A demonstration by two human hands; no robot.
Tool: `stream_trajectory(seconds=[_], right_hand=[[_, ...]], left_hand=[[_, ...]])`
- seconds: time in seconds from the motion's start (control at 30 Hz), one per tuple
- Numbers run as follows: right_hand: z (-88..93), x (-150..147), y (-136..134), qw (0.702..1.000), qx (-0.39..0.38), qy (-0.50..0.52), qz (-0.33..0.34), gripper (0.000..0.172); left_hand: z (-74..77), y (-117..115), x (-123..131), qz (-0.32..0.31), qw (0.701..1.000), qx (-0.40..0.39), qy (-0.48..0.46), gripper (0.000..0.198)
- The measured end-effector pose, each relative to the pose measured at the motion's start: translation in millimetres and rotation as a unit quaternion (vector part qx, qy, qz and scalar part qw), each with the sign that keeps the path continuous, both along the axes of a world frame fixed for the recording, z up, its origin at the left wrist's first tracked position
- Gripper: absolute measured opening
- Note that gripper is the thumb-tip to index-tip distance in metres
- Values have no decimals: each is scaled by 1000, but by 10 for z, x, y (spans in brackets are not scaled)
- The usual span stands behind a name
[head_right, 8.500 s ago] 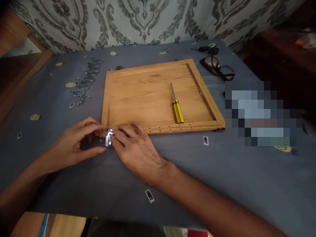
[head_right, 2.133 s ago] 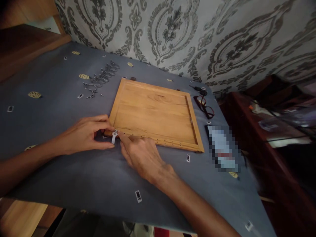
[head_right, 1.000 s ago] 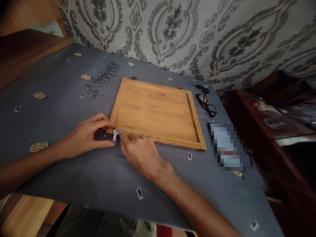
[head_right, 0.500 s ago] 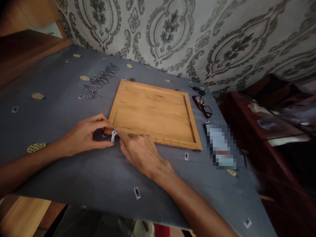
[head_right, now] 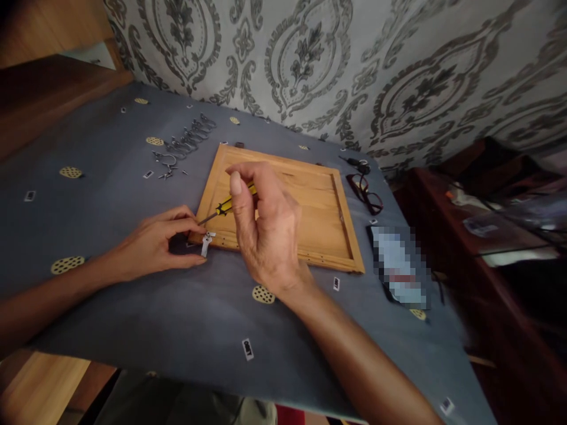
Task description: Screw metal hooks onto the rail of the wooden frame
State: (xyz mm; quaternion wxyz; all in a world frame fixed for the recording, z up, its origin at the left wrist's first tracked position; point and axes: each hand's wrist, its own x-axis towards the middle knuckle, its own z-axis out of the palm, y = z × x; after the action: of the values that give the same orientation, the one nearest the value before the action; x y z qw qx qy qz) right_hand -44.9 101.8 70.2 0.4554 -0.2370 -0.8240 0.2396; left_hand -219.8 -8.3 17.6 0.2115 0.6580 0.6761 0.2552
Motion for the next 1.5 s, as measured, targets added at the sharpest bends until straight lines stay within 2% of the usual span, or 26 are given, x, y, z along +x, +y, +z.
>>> stream_trajectory(seconds=[0.23, 0.67, 0.97, 1.1, 1.2, 1.3, 1.43, 1.5], right_hand=[[-49, 15, 8, 998, 60, 4, -6, 19], [-42, 23, -1, 998, 57, -31, 25, 18], [168, 70, -34, 984, 39, -122, 121, 17], [231, 80, -5, 970, 71, -155, 172, 23], [199, 13, 24, 973, 40, -135, 184, 22], [132, -114, 41, 982, -17, -88, 165, 16], [92, -229, 79, 982, -74, -26, 173, 29], [121, -213, 116, 974, -105, -30, 199, 28]], left_hand=[[4, 2, 2, 0, 1000, 4, -3, 29], [-6, 6, 7, -2, 1000, 12, -6, 28], [-11, 17, 1, -8, 1000, 12, -11, 28], [8, 13, 4, -9, 1000, 11, -11, 27], [8, 11, 3, -10, 1000, 10, -11, 29], [0, 11, -2, -9, 1000, 10, -10, 31], [-9, 13, -8, -11, 1000, 11, -9, 30], [-12, 13, -10, -11, 1000, 13, -8, 30]])
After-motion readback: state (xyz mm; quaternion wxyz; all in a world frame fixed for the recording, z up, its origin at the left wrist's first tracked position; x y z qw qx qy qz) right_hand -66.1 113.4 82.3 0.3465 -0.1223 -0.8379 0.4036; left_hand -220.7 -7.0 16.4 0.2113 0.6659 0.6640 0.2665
